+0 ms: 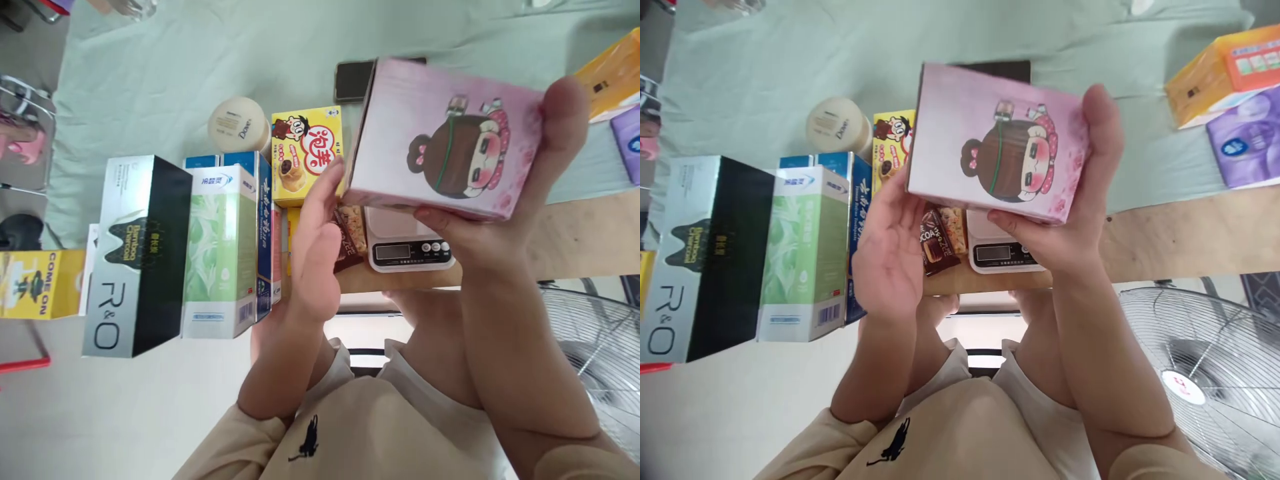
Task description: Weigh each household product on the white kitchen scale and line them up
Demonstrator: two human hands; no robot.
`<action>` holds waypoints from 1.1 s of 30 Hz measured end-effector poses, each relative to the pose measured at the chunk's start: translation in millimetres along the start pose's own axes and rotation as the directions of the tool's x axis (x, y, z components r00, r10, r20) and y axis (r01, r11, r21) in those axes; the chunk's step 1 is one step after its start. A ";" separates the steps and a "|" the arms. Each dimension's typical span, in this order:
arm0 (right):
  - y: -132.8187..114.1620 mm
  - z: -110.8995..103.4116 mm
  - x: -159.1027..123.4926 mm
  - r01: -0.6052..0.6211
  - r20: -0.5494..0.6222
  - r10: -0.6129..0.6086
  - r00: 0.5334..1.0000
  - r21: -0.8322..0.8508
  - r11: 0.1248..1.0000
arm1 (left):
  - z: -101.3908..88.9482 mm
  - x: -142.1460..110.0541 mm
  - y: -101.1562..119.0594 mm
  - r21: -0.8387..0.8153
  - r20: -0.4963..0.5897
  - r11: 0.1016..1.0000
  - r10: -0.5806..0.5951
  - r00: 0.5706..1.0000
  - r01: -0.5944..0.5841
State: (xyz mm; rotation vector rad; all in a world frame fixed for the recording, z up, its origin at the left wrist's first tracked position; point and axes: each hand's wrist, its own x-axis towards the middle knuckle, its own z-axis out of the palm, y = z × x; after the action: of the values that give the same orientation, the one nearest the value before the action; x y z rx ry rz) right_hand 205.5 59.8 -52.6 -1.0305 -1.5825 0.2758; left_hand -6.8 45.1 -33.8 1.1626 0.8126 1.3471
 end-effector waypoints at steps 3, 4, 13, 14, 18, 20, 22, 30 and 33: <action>0.2 22.3 11.5 0.055 -0.035 -0.055 0.998 -0.012 0.998 | -1.9 -0.6 4.5 -0.016 -0.252 0.991 -0.130 0.959 0.131; 1.3 30.4 14.4 0.065 -0.039 -0.066 0.997 -0.026 0.998 | -4.3 -0.5 5.7 -0.021 -0.294 0.984 -0.173 0.940 0.174; -1.6 84.2 31.9 0.011 0.071 -0.012 0.997 0.007 1.000 | -15.2 -17.1 18.9 -0.114 -0.389 0.951 -0.308 0.868 0.287; -1.8 87.2 33.1 -0.002 0.099 -0.002 0.995 0.042 0.999 | -11.9 -20.8 19.5 -0.137 -0.352 0.946 -0.325 0.878 0.295; 2.0 93.0 33.1 -0.057 0.165 0.030 0.986 0.162 0.985 | -5.7 -26.2 20.9 -0.211 -0.243 0.902 -0.422 0.874 0.377; 4.7 92.7 30.0 -0.096 0.180 0.072 0.981 0.128 0.987 | -9.7 -23.3 22.2 -0.249 -0.239 0.888 -0.443 0.864 0.387; 5.3 91.5 25.5 -0.170 0.199 0.154 0.968 0.068 0.983 | -15.6 -19.8 23.4 -0.273 -0.231 0.880 -0.453 0.861 0.389; -7.9 88.1 12.2 -0.335 0.182 0.367 0.912 -0.182 0.924 | -23.6 -20.5 14.0 -0.187 -0.164 0.919 -0.376 0.912 0.346; -9.8 88.2 13.1 -0.302 0.166 0.347 0.923 -0.246 0.921 | -23.7 -18.9 9.6 -0.155 -0.195 0.932 -0.355 0.914 0.329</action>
State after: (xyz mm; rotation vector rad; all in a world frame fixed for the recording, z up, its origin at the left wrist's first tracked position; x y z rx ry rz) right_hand 123.6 94.5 -63.9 -1.4805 -1.6464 0.4583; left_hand -34.2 29.0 -34.7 0.7421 1.0288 1.2218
